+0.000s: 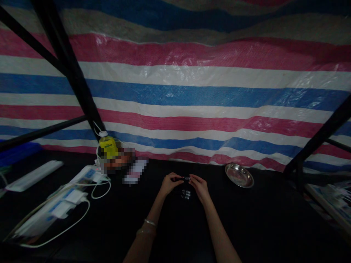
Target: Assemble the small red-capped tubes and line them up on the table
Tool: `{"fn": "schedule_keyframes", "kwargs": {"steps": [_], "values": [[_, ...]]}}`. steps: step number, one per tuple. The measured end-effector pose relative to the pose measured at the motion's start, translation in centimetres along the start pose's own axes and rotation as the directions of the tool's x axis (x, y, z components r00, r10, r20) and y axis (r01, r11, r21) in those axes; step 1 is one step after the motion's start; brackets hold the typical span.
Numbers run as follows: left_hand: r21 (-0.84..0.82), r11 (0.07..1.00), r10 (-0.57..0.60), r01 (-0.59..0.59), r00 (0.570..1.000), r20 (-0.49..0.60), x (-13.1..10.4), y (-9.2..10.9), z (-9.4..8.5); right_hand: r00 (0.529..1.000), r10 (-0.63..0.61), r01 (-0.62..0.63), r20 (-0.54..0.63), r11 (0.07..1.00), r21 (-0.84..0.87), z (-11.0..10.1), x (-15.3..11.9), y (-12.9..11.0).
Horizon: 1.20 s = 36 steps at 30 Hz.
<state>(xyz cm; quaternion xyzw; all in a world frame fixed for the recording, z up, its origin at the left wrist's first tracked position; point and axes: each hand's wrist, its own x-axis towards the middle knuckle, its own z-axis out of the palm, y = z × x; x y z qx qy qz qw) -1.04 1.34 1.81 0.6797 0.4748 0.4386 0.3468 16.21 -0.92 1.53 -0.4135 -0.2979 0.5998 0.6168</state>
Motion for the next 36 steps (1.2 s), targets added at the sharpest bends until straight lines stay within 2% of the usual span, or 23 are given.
{"fn": "schedule_keyframes", "kwargs": {"steps": [5, 10, 18, 22, 26, 31, 36], "values": [[-0.007, 1.000, 0.029, -0.029, 1.000, -0.005, 0.0, -0.3, -0.1, 1.000, -0.017, 0.017, 0.003, 1.000, -0.007, -1.0, 0.8, 0.3], [-0.010, 1.000, 0.020, -0.020, 1.000, -0.012, 0.0, 0.0, -0.2, 0.988, -0.135, 0.128, -0.080, 0.988, -0.081, -2.3, 1.9, 0.5], [-0.022, 1.000, 0.004, -0.005, 1.000, -0.019, -0.1, 0.4, -0.2, 0.916, -0.332, 0.304, -0.225, 0.941, -0.152, -3.0, 2.0, -0.3], [-0.024, 1.000, 0.003, -0.003, 1.000, -0.017, -0.1, 0.3, -0.2, 0.905, -0.348, 0.293, -0.244, 0.927, -0.235, -3.0, 1.5, -0.9], [-0.019, 1.000, -0.005, 0.005, 1.000, -0.022, -0.1, 0.5, -0.3, 0.883, -0.387, 0.259, -0.265, 0.874, -0.411, -3.2, 1.0, -1.5], [-0.008, 1.000, -0.001, 0.000, 1.000, -0.031, -0.1, 0.4, -0.2, 0.845, -0.504, 0.326, -0.179, 0.751, -0.574, -3.9, 0.9, -1.9], [-0.016, 1.000, 0.010, -0.010, 0.999, -0.041, 0.0, -0.2, -0.1, 0.877, -0.478, 0.322, -0.039, 0.647, -0.691, -4.1, 0.8, -1.9]]}}
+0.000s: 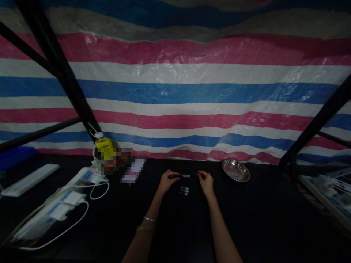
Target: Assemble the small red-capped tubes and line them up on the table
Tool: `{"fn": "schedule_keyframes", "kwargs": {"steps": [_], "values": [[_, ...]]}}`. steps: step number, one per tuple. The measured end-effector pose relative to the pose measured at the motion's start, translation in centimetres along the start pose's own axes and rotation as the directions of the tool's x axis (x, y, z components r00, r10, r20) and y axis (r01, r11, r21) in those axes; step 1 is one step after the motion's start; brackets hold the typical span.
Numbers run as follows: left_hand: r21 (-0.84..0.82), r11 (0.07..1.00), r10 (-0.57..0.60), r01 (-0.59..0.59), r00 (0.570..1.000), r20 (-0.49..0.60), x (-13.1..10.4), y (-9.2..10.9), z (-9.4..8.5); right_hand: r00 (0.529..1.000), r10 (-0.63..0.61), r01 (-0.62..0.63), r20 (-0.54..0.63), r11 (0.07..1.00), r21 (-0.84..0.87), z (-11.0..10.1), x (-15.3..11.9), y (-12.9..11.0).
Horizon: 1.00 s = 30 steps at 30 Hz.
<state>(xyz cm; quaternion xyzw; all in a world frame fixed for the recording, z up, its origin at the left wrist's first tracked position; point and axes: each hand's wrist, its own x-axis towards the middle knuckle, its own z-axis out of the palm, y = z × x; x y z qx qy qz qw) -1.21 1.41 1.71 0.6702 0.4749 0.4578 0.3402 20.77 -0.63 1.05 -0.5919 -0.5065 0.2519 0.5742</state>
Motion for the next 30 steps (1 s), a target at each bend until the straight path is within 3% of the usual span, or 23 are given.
{"fn": "schedule_keyframes", "kwargs": {"steps": [4, 9, 14, 19, 24, 30], "values": [[-0.003, 1.000, -0.008, 0.008, 1.000, -0.019, 0.1, -0.2, 0.0, 0.996, 0.010, -0.006, 0.085, 0.999, -0.037, 0.0, -0.3, -0.4], [-0.022, 1.000, -0.008, 0.007, 1.000, -0.012, 0.1, -0.2, -0.1, 0.996, 0.013, -0.005, 0.083, 0.995, -0.098, 0.3, -0.7, -1.5], [-0.055, 0.998, -0.034, 0.031, 0.998, -0.057, 0.2, -0.2, -0.1, 0.996, 0.011, -0.023, 0.084, 0.991, 0.132, 2.1, -1.6, -3.0], [-0.102, 0.994, -0.042, 0.035, 0.997, -0.069, 0.2, -0.3, -0.1, 0.968, 0.128, -0.184, 0.214, 0.947, 0.265, 4.2, -3.1, -3.8], [-0.134, 0.990, -0.060, 0.047, 0.993, -0.099, 0.3, -0.1, -0.1, 0.895, 0.248, -0.401, 0.371, 0.811, 0.425, 5.0, -3.2, -3.1], [-0.230, 0.971, -0.112, 0.073, 0.981, -0.160, 0.3, 0.2, 0.0, 0.802, 0.410, -0.597, 0.435, 0.525, 0.606, 4.3, -2.2, -2.5]]}}
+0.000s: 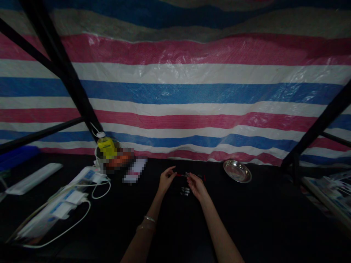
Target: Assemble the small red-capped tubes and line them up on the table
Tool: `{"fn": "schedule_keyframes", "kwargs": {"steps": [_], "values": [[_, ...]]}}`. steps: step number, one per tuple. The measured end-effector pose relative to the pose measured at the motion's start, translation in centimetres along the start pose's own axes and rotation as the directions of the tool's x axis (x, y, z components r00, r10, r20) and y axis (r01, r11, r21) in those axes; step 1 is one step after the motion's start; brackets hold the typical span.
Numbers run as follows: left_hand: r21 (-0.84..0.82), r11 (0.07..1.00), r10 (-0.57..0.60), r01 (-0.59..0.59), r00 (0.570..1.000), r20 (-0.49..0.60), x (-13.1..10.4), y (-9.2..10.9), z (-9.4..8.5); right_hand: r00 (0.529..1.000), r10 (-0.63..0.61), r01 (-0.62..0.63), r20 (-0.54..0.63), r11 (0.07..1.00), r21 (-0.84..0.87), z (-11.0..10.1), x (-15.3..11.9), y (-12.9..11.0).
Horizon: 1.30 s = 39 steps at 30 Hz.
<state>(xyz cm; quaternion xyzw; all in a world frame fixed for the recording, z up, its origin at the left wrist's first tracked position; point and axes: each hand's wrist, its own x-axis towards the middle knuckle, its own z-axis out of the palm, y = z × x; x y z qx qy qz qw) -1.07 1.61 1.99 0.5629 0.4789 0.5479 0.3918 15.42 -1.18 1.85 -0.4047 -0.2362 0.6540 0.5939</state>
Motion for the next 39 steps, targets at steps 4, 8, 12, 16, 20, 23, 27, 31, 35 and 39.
{"fn": "schedule_keyframes", "kwargs": {"steps": [4, 8, 12, 16, 20, 23, 27, 31, 35, 39], "values": [[-0.015, 0.999, -0.032, 0.031, 0.999, -0.014, -0.2, 0.5, -0.1, 0.999, 0.035, -0.036, 0.022, 0.998, 0.044, -0.3, 0.3, -0.6], [-0.041, 0.998, -0.052, 0.050, 0.997, -0.054, -0.5, 1.3, -0.2, 0.999, 0.032, -0.033, 0.018, 0.998, 0.046, -0.4, 0.0, -0.7], [-0.045, 0.995, -0.088, 0.087, 0.996, -0.027, -0.7, 1.8, 0.0, 0.999, 0.037, -0.037, 0.030, 0.999, -0.010, -0.1, -0.6, -0.8], [-0.062, 0.993, -0.096, 0.097, 0.995, 0.023, -0.6, 1.7, 0.0, 0.998, 0.050, -0.048, 0.036, 0.997, -0.057, 0.2, -1.1, -1.1], [-0.064, 0.994, -0.083, 0.084, 0.996, 0.016, -0.5, 1.4, -0.1, 0.999, 0.018, -0.015, 0.035, 0.995, -0.102, 0.2, -1.1, -1.0], [-0.051, 0.995, -0.086, 0.088, 0.995, 0.041, -0.5, 1.1, -0.1, 0.999, -0.008, 0.013, 0.039, 0.991, -0.132, 0.0, -0.9, -0.6], [-0.018, 0.996, -0.090, 0.092, 0.992, 0.088, -0.3, 0.6, -0.1, 0.996, -0.060, 0.075, 0.073, 0.972, -0.221, -0.4, -0.3, -0.1], [0.004, 0.997, -0.075, 0.075, 0.990, 0.116, -0.1, 0.3, -0.1, 0.983, -0.174, 0.180, 0.054, 0.888, -0.423, -0.6, 0.1, 0.2], [0.010, 0.999, -0.050, 0.049, 0.993, 0.106, -0.1, 0.2, -0.1, 0.966, -0.258, 0.228, 0.014, 0.829, -0.511, -1.0, 0.5, 0.1], [0.023, 0.999, -0.032, 0.029, 0.993, 0.118, -0.1, 0.1, -0.1, 0.929, -0.368, 0.292, -0.024, 0.774, -0.562, -1.7, 0.9, -0.5]]}}
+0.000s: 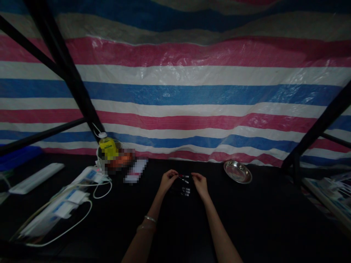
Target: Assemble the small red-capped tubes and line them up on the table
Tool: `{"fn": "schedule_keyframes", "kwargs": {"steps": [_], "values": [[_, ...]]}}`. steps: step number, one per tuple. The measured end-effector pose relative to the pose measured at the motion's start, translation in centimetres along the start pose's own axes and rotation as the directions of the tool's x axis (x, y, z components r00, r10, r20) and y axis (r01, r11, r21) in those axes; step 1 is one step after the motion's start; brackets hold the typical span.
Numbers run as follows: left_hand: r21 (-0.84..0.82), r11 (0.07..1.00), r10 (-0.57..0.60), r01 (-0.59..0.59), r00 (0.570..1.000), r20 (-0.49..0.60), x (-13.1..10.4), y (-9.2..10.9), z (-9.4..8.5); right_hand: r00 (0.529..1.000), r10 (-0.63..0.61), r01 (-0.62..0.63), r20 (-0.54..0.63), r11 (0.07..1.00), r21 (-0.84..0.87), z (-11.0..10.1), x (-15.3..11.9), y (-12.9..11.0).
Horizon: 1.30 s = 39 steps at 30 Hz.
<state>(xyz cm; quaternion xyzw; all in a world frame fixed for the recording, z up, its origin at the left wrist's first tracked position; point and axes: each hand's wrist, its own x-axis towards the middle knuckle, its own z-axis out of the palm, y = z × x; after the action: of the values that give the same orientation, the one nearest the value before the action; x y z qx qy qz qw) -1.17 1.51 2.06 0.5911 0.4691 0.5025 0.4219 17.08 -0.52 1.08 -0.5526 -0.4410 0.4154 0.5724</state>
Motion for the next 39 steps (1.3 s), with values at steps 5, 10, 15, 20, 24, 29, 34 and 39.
{"fn": "schedule_keyframes", "kwargs": {"steps": [5, 10, 15, 20, 24, 29, 34, 39], "values": [[0.044, 0.999, 0.008, -0.008, 1.000, -0.001, 0.0, -0.2, 0.0, 0.953, -0.291, 0.253, -0.088, 0.920, -0.298, -0.9, -0.1, -0.2], [0.030, 0.999, 0.018, -0.017, 1.000, -0.014, 0.0, -0.2, 0.0, 0.893, -0.450, 0.396, -0.010, 0.798, -0.454, -1.2, -1.2, 0.8], [0.052, 0.998, 0.035, -0.035, 0.999, -0.014, 0.1, -0.4, 0.1, 0.880, -0.469, 0.427, 0.073, 0.715, -0.553, -1.1, -1.6, 1.6], [0.090, 0.995, 0.051, -0.048, 0.998, -0.026, -0.2, -0.4, 0.1, 0.884, -0.463, 0.379, 0.064, 0.631, -0.677, -2.2, -2.2, 1.3], [0.163, 0.983, 0.088, -0.080, 0.995, -0.039, -0.5, -0.4, -0.2, 0.927, -0.374, 0.230, 0.020, 0.528, -0.817, -3.5, -3.1, 1.5], [0.231, 0.971, 0.064, -0.059, 0.998, -0.013, -0.6, -0.8, -0.2, 0.970, -0.241, 0.105, -0.010, 0.457, -0.883, -3.5, -3.6, 0.9], [0.252, 0.960, 0.137, -0.124, 0.990, -0.032, -0.5, -1.0, -0.2, 0.959, -0.268, 0.227, 0.089, 0.547, -0.806, -3.7, -4.2, -0.3], [0.240, 0.962, 0.142, -0.128, 0.989, -0.043, -0.5, -1.0, -0.3, 0.909, -0.373, 0.390, 0.188, 0.594, -0.704, -5.1, -6.2, -0.8]]}}
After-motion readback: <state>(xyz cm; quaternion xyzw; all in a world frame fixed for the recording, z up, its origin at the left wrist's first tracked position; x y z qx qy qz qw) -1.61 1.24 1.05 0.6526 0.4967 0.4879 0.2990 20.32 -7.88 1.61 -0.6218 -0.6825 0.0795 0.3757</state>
